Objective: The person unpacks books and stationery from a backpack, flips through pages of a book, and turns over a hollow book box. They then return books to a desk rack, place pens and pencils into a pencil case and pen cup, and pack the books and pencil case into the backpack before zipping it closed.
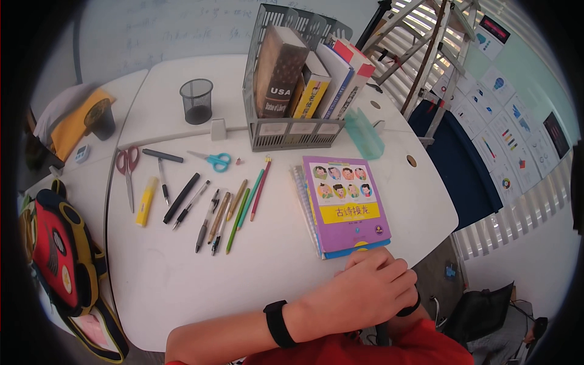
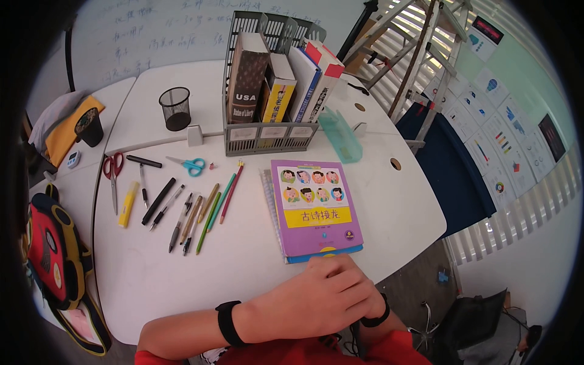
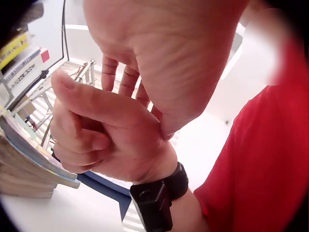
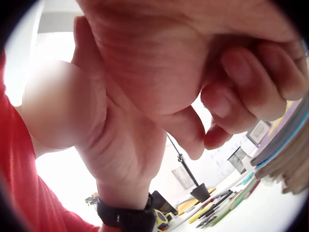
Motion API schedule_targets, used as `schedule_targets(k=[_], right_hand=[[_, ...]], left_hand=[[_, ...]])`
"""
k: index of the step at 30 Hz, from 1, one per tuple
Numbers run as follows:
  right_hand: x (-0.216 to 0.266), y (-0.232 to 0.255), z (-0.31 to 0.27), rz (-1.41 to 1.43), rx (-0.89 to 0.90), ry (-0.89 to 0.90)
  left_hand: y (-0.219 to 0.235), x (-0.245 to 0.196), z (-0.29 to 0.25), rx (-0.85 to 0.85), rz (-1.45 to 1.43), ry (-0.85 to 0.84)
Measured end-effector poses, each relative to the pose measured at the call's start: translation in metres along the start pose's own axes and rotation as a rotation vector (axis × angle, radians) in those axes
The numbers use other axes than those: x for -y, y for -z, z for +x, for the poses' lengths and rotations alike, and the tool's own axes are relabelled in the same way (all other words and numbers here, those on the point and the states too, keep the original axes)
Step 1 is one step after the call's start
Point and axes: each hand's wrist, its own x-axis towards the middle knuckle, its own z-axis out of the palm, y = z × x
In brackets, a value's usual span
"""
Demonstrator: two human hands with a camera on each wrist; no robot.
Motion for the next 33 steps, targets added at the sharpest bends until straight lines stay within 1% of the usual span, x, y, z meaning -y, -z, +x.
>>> schedule_targets(k=[2,3,5,6,8,9,10,13,15,16,17,19,20,22,23,24,25,26,27,28,30,31,32,33], right_hand=[[-0.001,-0.001,0.0,-0.03,-0.025,-0.007],[-0.001,-0.001,0.0,-0.041,-0.032,-0.007],[0.0,-0.002,-0.002,-0.053,-0.025,-0.003],[0.001,-0.003,-0.003,-0.053,-0.008,0.001],[0.003,-0.004,-0.007,-0.044,0.04,0.011],[0.004,-0.004,-0.008,-0.041,0.06,0.021],[0.005,-0.004,-0.01,-0.042,0.073,0.031],[0.006,-0.004,-0.011,-0.066,0.06,0.06],[0.007,-0.004,-0.011,-0.09,0.036,0.075],[0.008,-0.004,-0.011,-0.097,0.023,0.082],[0.009,0.003,-0.008,-0.082,0.031,0.089],[0.009,0.017,-0.003,0.067,0.043,-0.223],[0.006,0.019,-0.003,0.085,0.045,-0.217],[-0.001,0.02,-0.006,0.214,0.163,-0.176],[0.001,0.019,-0.009,0.286,0.262,-0.22],[-0.001,0.016,-0.008,0.304,0.256,-0.221],[-0.004,0.013,-0.007,0.416,0.427,-0.27],[-0.009,0.01,-0.006,0.522,0.602,-0.312],[-0.019,0.004,-0.006,0.596,0.679,-0.312],[-0.024,-0.002,-0.004,0.602,0.68,-0.301],[-0.027,-0.021,0.0,0.698,0.801,-0.355],[-0.03,-0.03,0.003,0.727,0.838,-0.338],[-0.035,-0.039,0.006,0.732,0.833,-0.33],[-0.041,-0.047,0.007,0.773,0.835,-0.377]], left_hand=[[0.005,-0.001,-0.001,-0.008,-0.129,0.041],[0.005,0.0,-0.002,-0.002,-0.122,0.055],[0.007,0.003,-0.004,-0.041,-0.213,0.091],[0.01,0.003,-0.005,-0.028,-0.194,0.128],[0.013,0.002,-0.003,-0.041,-0.102,0.06],[0.009,0.0,-0.004,-0.07,-0.026,0.049],[0.01,-0.001,-0.006,-0.054,-0.003,0.079],[0.017,0.0,-0.01,0.01,-0.009,0.102],[0.021,0.005,-0.014,-0.021,-0.019,0.121],[0.025,0.011,-0.021,-0.011,-0.009,0.129],[0.034,0.018,-0.033,0.025,-0.029,0.223],[0.06,0.037,-0.061,0.086,-0.029,0.432],[0.078,0.048,-0.078,0.11,-0.007,0.547],[0.105,0.069,-0.118,0.14,0.203,0.732],[0.116,0.075,-0.135,0.202,0.344,0.819],[0.123,0.08,-0.148,0.261,0.486,0.902],[0.124,0.085,-0.159,0.275,0.488,0.895],[0.123,0.09,-0.168,0.346,0.506,1.027],[0.123,0.093,-0.172,0.412,0.527,1.159],[0.124,0.094,-0.168,0.415,0.537,1.153],[0.122,0.097,-0.158,0.545,0.39,1.274],[0.12,0.1,-0.158,0.509,0.388,1.235],[0.117,0.104,-0.156,0.512,0.393,1.226],[0.114,0.107,-0.154,0.533,0.405,1.244]])
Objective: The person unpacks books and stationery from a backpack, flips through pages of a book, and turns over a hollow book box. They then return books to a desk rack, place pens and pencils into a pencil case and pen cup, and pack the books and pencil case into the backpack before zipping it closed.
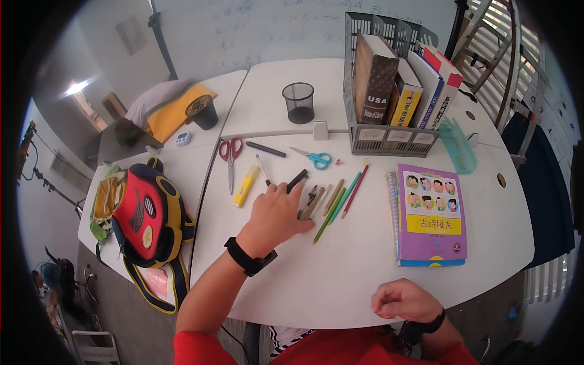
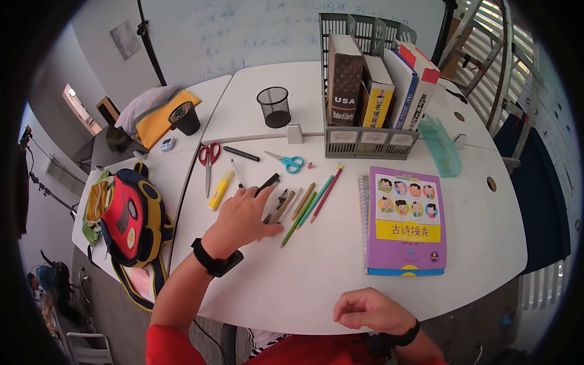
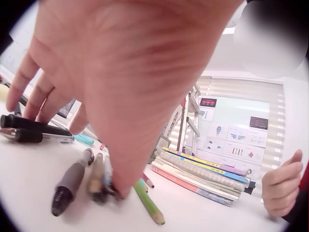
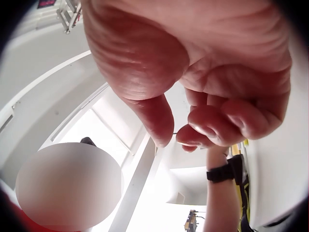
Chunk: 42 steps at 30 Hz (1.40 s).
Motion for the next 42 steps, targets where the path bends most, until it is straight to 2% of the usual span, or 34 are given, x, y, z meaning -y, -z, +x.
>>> schedule_targets(k=[2,7,11,14,16,19,24,28,35,38,40,42], right_hand=[[-0.006,-0.002,0.008,0.053,-0.015,-0.006],[-0.002,0.0,0.007,0.066,-0.03,0.005],[-0.002,0.003,0.008,0.103,-0.098,0.033],[-0.005,0.005,0.008,0.146,-0.098,0.051],[-0.002,0.003,0.007,0.129,-0.106,0.057],[-0.002,0.003,0.006,0.116,-0.12,0.06],[-0.004,0.004,0.006,0.104,-0.158,0.055],[-0.001,0.001,0.007,0.125,-0.161,0.077],[-0.002,0.0,0.008,0.137,-0.206,0.075],[-0.003,0.001,0.008,0.116,-0.191,0.073],[-0.002,0.0,0.008,0.112,-0.196,0.071],[0.0,-0.001,0.007,0.114,-0.201,0.073]], left_hand=[[-0.004,-0.004,0.006,0.013,0.022,0.024],[-0.019,-0.001,0.022,-0.123,0.122,-0.007],[-0.02,0.003,0.037,-0.113,0.133,-0.012],[-0.018,0.016,0.057,-0.027,0.147,0.011],[-0.014,0.029,0.069,-0.07,0.181,-0.13],[0.007,0.036,0.095,-0.075,0.109,-0.243],[0.029,0.043,0.135,0.017,0.191,-0.197],[0.029,0.049,0.155,0.045,0.2,-0.143],[0.027,0.062,0.16,-0.008,0.247,-0.135],[0.028,0.068,0.148,-0.055,0.213,-0.125],[0.027,0.078,0.135,-0.182,0.175,-0.146],[0.034,0.086,0.113,-0.207,0.156,-0.132]])
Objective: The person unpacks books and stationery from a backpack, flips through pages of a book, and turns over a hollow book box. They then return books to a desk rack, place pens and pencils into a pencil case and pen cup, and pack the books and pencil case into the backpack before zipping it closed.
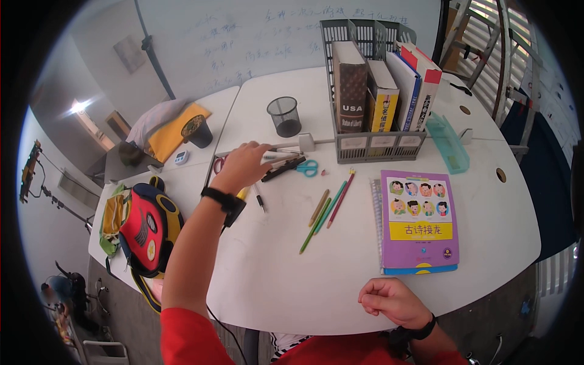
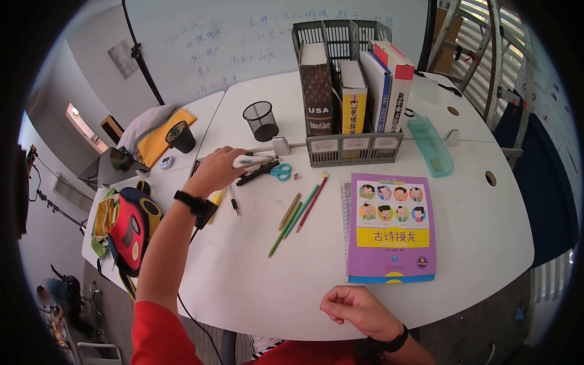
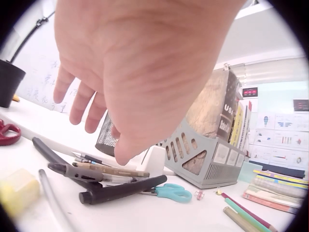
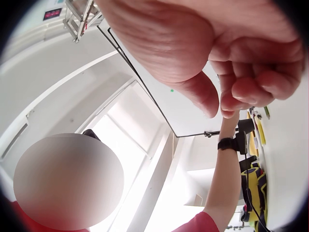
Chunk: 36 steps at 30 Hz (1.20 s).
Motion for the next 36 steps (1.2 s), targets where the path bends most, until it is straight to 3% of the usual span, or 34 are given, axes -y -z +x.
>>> schedule_targets(k=[2,4,9,11,13,17,23,25,27,32,36], right_hand=[[0.001,-0.001,0.0,-0.039,-0.028,-0.005],[0.004,-0.004,-0.001,-0.059,-0.027,-0.011],[0.008,-0.008,-0.001,-0.138,-0.022,-0.039],[0.008,-0.009,-0.001,-0.149,-0.037,-0.062],[0.008,-0.01,0.0,-0.152,-0.029,-0.055],[0.002,-0.006,0.0,-0.121,-0.023,-0.013],[0.002,-0.007,0.0,-0.104,-0.031,0.023],[0.003,-0.008,0.0,-0.1,-0.042,0.029],[0.004,-0.008,-0.001,-0.086,-0.071,0.042],[0.005,-0.008,0.001,-0.173,-0.027,-0.01],[0.007,-0.014,0.001,-0.231,-0.052,-0.009]], left_hand=[[0.012,0.003,-0.03,-0.02,-0.011,0.021],[0.025,0.001,-0.067,0.001,0.021,0.151],[0.037,-0.005,-0.129,0.285,0.072,0.482],[0.023,0.003,-0.139,0.301,0.068,0.502],[0.01,0.01,-0.142,0.18,-0.095,0.471],[-0.006,0.007,-0.123,0.102,-0.237,0.406],[-0.015,-0.01,-0.089,-0.055,-0.237,0.391],[-0.016,-0.021,-0.085,-0.383,0.078,0.206],[-0.01,-0.046,-0.088,-0.376,-0.002,0.135],[0.008,-0.136,-0.103,0.049,-0.316,0.06],[-0.014,-0.159,-0.085,0.004,-0.187,0.014]])
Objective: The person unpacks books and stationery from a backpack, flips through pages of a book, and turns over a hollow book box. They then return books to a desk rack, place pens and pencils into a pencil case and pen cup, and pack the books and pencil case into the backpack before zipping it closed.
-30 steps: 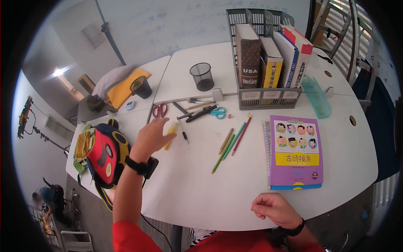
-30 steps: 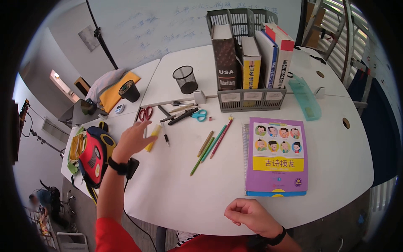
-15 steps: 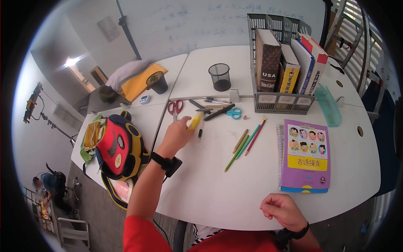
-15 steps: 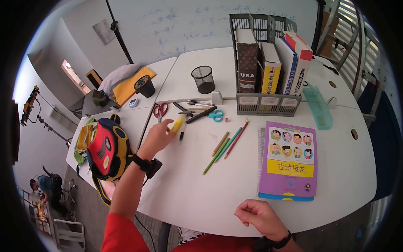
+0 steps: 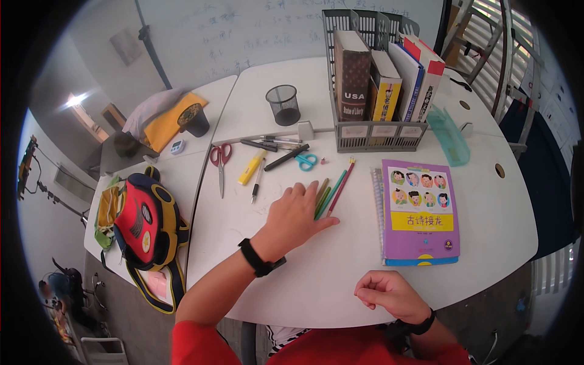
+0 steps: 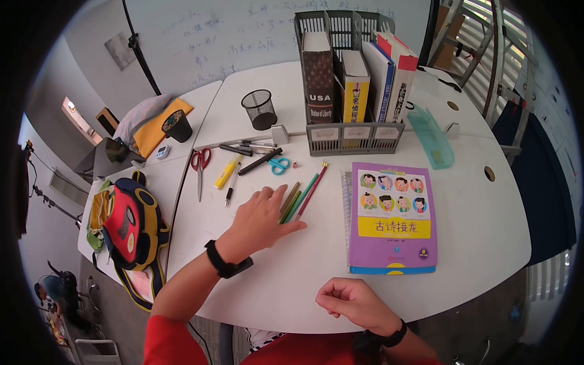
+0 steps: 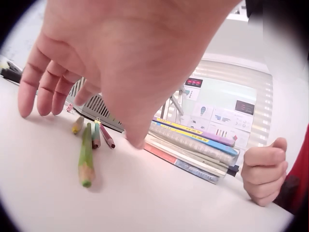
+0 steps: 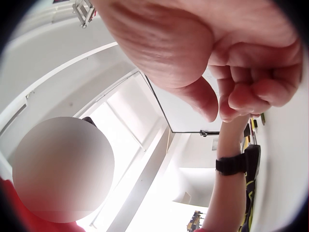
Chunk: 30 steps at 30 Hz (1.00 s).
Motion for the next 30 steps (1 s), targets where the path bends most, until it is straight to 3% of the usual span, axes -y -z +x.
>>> schedule_targets(k=[6,12,19,25,30], right_hand=[[-0.004,0.002,-0.001,0.085,-0.026,0.025],[-0.004,0.002,0.0,0.072,-0.007,0.036],[-0.008,0.005,0.0,0.075,0.007,0.043],[-0.01,0.005,0.0,0.087,0.005,0.053],[-0.01,0.005,-0.001,0.097,0.002,0.048]], left_hand=[[-0.014,0.011,0.032,0.226,-0.006,0.029],[-0.013,0.038,0.039,0.232,0.064,0.069],[-0.012,0.064,0.037,0.175,0.137,0.048],[-0.006,0.067,0.037,0.232,0.208,-0.018],[0.011,0.081,0.042,0.032,0.21,0.032]])
